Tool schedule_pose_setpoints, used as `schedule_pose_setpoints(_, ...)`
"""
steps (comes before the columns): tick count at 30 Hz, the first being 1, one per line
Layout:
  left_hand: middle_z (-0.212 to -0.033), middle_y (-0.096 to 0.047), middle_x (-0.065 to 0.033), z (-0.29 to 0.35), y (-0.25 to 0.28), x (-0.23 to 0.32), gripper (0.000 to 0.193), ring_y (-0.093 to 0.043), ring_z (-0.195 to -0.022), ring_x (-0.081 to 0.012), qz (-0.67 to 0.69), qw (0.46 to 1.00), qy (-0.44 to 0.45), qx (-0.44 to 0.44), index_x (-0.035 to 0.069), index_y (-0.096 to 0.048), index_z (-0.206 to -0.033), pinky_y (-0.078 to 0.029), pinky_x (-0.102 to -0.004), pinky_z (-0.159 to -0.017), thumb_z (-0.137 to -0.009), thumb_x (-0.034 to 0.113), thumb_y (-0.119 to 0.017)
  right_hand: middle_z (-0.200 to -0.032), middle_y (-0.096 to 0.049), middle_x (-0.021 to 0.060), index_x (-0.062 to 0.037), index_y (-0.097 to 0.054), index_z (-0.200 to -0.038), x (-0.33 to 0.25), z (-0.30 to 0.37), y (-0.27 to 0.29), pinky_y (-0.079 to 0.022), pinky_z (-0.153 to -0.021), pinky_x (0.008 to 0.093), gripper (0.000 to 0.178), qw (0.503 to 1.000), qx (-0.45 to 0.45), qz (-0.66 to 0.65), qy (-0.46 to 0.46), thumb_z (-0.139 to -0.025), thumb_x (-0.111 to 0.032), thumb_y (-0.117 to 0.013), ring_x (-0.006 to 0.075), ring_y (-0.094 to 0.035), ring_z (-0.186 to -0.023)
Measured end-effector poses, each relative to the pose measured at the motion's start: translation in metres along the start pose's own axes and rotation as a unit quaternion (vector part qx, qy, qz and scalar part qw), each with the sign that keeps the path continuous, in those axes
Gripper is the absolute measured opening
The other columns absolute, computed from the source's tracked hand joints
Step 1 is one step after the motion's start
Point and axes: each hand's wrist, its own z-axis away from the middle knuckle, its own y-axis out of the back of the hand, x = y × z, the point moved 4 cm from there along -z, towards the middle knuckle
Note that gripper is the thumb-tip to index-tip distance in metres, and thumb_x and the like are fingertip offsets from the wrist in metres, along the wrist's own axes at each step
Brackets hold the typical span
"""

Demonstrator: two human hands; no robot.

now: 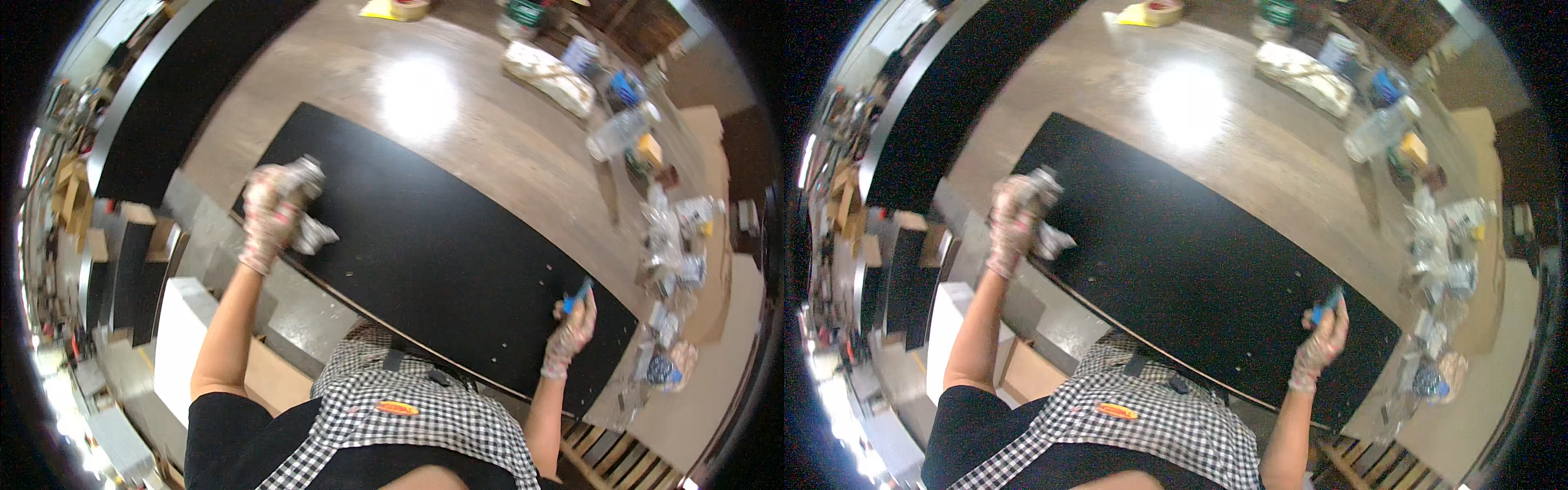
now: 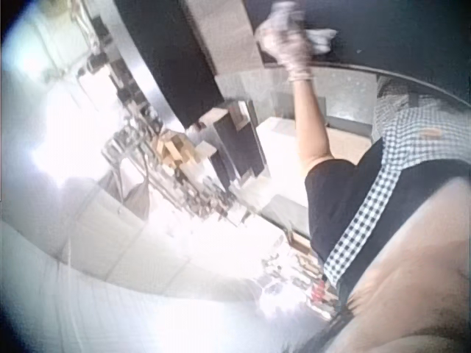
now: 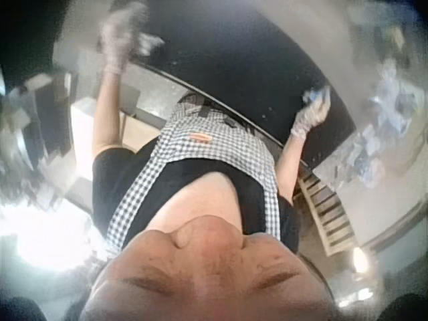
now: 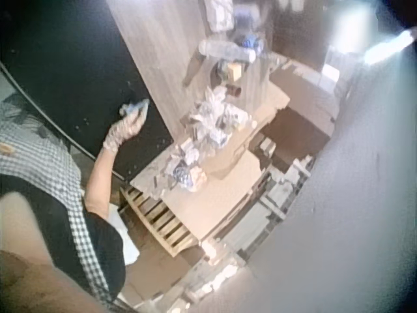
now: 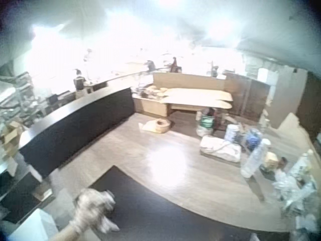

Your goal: The person wipes a black rectangular panel with a cloth and a small blue tool, repeatedly cleaning the surface and edges. The person then stacks the cleaned panel with other similar panels.

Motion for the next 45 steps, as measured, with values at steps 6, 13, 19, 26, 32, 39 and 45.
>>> schedule_pose_setpoints(6, -0.146, -0.050, -0.0079, -0.038, -0.121, 0.069, 0.041, -0.034, -0.144, -0.0362, -0.021, 0.969, -0.023, -0.245, 0.013, -0.066, -0.115, -0.027, -0.0521, -0.117, -0.076, 0.015, -0.077, -0.137, -0.058, 0.0146, -0.0007, -0.050, -0.142, -0.024, -0.052, -0.078, -0.049, -0.102, 0.0372, 0.043, 0.953, -0.076, 0.145, 0.254, -0.101, -0.014, -0.056, 0.0247, -0.059, -0.121)
schedule_pose_setpoints(13, -0.125, -0.062, -0.0099, -0.072, -0.164, 0.093, 0.045, -0.052, -0.127, -0.0297, 0.004, 0.963, -0.056, -0.263, 0.012, -0.064, -0.117, -0.029, -0.0471, -0.116, -0.075, 0.018, -0.077, -0.136, -0.057, 0.0145, -0.0021, -0.047, -0.146, -0.013, -0.059, -0.088, -0.041, -0.108, 0.0352, 0.047, 0.956, -0.130, 0.163, 0.207, -0.102, -0.015, -0.056, 0.0218, -0.055, -0.124)
schedule_pose_setpoints(19, -0.136, -0.058, -0.0076, -0.046, -0.160, 0.098, 0.052, -0.047, -0.134, -0.0314, 0.035, 0.954, -0.127, -0.268, 0.014, -0.064, -0.117, -0.025, -0.0538, -0.118, -0.066, 0.017, -0.077, -0.121, -0.066, 0.0138, -0.0033, -0.063, -0.129, -0.032, -0.046, -0.080, -0.050, -0.097, 0.0387, 0.040, 0.945, -0.145, 0.199, 0.214, -0.091, -0.012, -0.070, 0.0268, -0.064, -0.108)
schedule_pose_setpoints(26, -0.136, -0.058, -0.0099, 0.013, -0.167, 0.170, 0.056, -0.051, -0.132, -0.0321, 0.262, 0.835, -0.297, -0.383, 0.013, -0.065, -0.115, -0.034, -0.0523, -0.115, -0.062, 0.029, -0.077, -0.107, -0.069, 0.0090, -0.0099, -0.070, -0.116, -0.068, -0.048, -0.130, -0.050, -0.088, 0.0400, 0.039, 0.802, -0.360, 0.356, 0.319, -0.079, -0.017, -0.078, 0.0290, -0.062, -0.098)
schedule_pose_setpoints(32, -0.129, -0.059, -0.0166, 0.058, -0.176, 0.211, 0.040, -0.052, -0.127, -0.0358, 0.414, 0.749, -0.317, -0.409, 0.006, -0.063, -0.110, -0.038, -0.0507, -0.112, -0.075, 0.026, -0.067, -0.105, -0.067, 0.0086, -0.0108, -0.069, -0.116, -0.068, -0.031, -0.256, -0.049, -0.087, 0.0405, 0.039, 0.765, -0.447, 0.303, 0.352, -0.078, -0.018, -0.078, 0.0292, -0.062, -0.097)
schedule_pose_setpoints(39, -0.128, -0.058, -0.0193, 0.068, -0.182, 0.215, 0.036, -0.055, -0.120, -0.0340, 0.455, 0.762, -0.258, -0.381, 0.004, -0.062, -0.117, -0.041, -0.0445, -0.107, -0.086, 0.023, -0.059, -0.099, -0.063, 0.0103, -0.0121, -0.069, -0.109, -0.075, 0.030, -0.479, -0.050, -0.086, 0.0447, 0.033, 0.740, -0.401, 0.153, 0.517, -0.080, -0.024, -0.077, 0.0306, -0.061, -0.095)
schedule_pose_setpoints(45, -0.130, -0.060, -0.0140, 0.083, -0.192, 0.207, 0.035, -0.055, -0.122, -0.0313, 0.562, 0.743, -0.124, -0.342, 0.008, -0.062, -0.126, -0.041, -0.0428, -0.107, -0.096, 0.021, -0.051, -0.093, -0.065, 0.0113, -0.0120, -0.072, -0.103, -0.080, 0.048, -0.566, -0.053, -0.082, 0.0433, 0.025, 0.691, -0.487, 0.242, 0.477, -0.086, -0.031, -0.072, 0.0286, -0.064, -0.094)
